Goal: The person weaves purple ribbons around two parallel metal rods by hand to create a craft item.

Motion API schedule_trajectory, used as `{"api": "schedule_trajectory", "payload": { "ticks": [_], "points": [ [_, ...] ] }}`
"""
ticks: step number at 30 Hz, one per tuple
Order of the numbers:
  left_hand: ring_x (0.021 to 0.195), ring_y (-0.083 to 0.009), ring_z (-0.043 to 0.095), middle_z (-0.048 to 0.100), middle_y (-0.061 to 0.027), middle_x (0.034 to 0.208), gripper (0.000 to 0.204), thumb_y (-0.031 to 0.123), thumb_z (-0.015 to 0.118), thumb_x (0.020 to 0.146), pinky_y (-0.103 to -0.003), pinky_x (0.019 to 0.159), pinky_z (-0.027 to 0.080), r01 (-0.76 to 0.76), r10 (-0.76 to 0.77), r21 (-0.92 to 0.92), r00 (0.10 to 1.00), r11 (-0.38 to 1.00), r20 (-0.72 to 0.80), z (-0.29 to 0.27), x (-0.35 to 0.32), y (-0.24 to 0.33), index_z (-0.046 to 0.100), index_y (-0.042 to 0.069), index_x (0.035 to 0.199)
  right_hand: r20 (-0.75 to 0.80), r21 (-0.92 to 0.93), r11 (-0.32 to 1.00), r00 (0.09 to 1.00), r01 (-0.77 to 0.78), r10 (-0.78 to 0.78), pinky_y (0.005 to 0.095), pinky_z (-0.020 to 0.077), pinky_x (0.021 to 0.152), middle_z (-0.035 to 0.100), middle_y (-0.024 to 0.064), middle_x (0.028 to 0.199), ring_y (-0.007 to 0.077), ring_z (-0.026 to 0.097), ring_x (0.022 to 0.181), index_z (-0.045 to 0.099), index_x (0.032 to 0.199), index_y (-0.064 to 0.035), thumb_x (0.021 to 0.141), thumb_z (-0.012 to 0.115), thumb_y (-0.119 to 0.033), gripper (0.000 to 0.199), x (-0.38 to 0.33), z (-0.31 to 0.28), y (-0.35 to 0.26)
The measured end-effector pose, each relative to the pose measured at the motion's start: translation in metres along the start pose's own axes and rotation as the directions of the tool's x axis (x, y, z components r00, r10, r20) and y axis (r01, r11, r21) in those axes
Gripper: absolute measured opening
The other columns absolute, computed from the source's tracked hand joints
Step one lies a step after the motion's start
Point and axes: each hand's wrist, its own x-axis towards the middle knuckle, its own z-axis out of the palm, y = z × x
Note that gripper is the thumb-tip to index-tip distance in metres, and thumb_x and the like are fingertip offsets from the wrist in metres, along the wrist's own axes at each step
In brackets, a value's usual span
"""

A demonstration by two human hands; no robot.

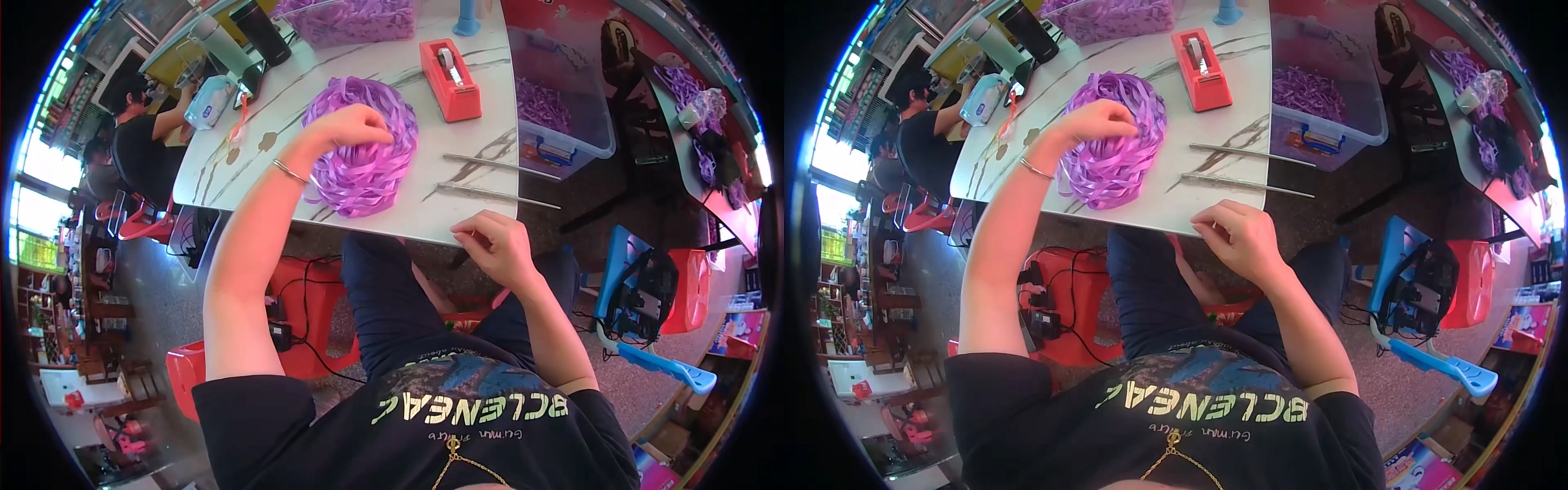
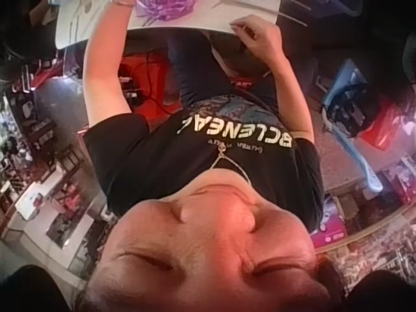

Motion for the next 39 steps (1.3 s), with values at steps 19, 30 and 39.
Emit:
{"api": "schedule_trajectory", "payload": {
  "ticks": [19,30,39],
  "points": [
    [0.06,-0.0116,0.055,0.058,-0.0059,0.074,0.01,0.012,0.054,0.085,-0.023,0.05,0.044,-0.383,0.596,0.681,-0.33,0.624,-0.732,-0.178,-0.017,0.074,0.05,0.003,0.087,-0.011,-0.004,0.999,0.999,0.051,-0.051,0.024,0.0416,0.048,0.059,0.0039,0.067,0.015,0.054,0.052,0.064,0.077,-0.0067,0.07,0.066,-0.005,0.007,0.002,0.005,-0.005],
    [0.067,-0.0077,0.059,0.062,-0.0049,0.074,0.011,0.007,0.058,0.081,-0.019,0.057,0.044,-0.727,0.747,-0.425,0.646,0.539,-0.158,0.036,-0.124,0.188,0.055,0.001,0.09,-0.643,0.273,0.87,0.751,0.411,-0.153,0.0338,0.0345,0.087,0.047,0.0154,0.107,0.0219,0.047,0.098,0.036,0.117,0.0042,0.071,0.064,-0.048,0.075,-0.003,-0.071,-0.06],
    [0.067,-0.0052,0.051,0.06,-0.0042,0.084,0.026,0.006,0.057,0.082,-0.019,0.061,0.043,-0.307,0.542,-0.773,0.838,0.555,0.056,0.135,-0.092,0.154,0.053,0.001,0.107,-0.213,0.229,0.973,0.977,0.025,0.025,0.0212,0.0464,0.066,0.054,0.0094,0.093,0.0137,0.057,0.08,0.06,0.095,0.0012,0.075,0.058,0.007,0.021,-0.027,-0.09,-0.063]
  ]
}}
